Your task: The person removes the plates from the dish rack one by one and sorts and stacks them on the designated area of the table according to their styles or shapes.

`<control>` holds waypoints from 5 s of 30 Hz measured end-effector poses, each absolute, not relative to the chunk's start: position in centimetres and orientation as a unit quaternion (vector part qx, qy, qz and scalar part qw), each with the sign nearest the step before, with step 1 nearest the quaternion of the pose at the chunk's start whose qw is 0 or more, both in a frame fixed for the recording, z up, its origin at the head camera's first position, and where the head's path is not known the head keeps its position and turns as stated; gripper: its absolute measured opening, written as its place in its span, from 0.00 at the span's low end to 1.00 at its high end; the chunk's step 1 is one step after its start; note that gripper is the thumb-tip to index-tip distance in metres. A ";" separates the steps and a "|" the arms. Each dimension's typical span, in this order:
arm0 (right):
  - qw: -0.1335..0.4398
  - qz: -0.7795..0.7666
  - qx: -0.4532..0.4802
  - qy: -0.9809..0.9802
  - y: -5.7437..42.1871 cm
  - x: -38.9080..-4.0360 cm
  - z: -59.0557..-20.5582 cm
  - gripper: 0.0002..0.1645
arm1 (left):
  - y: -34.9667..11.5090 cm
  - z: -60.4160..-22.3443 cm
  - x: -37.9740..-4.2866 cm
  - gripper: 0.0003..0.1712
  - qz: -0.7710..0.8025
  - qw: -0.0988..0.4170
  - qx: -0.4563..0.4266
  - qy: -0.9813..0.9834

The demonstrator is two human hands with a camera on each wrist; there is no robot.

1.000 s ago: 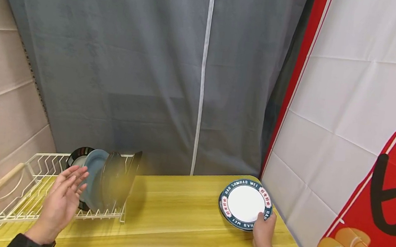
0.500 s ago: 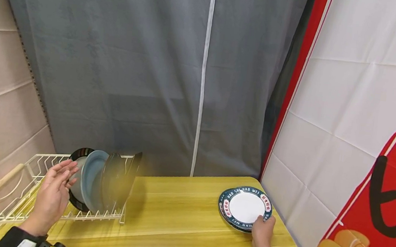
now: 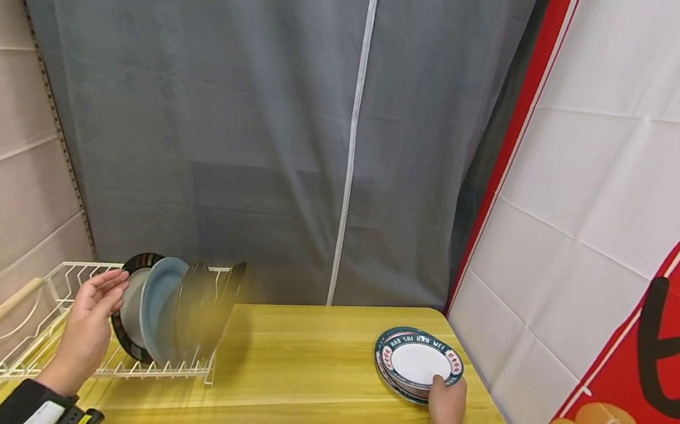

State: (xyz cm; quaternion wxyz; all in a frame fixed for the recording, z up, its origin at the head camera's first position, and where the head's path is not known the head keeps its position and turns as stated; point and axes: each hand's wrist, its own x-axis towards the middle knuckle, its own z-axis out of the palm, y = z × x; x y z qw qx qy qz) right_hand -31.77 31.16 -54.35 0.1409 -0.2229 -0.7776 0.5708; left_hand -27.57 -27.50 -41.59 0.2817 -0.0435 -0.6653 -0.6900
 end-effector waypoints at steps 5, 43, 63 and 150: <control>0.143 0.543 -0.231 -0.795 31.0 -31.1 -54.0 0.50 | -27.2 -41.4 -27.7 0.17 -0.657 0.286 -0.039 -0.696; 0.133 0.560 -0.077 -0.814 22.9 -27.1 -51.2 0.38 | -29.9 -40.2 -29.6 0.34 -0.575 0.230 0.086 -0.780; 0.121 0.565 -0.058 -0.814 21.5 -26.1 -50.9 0.36 | -30.7 -41.3 -32.5 0.41 -0.584 0.152 0.084 -0.793; 0.094 0.612 0.010 -0.785 17.3 -27.6 -48.2 0.38 | -26.6 -33.8 -26.3 0.30 -0.605 0.524 0.079 -0.594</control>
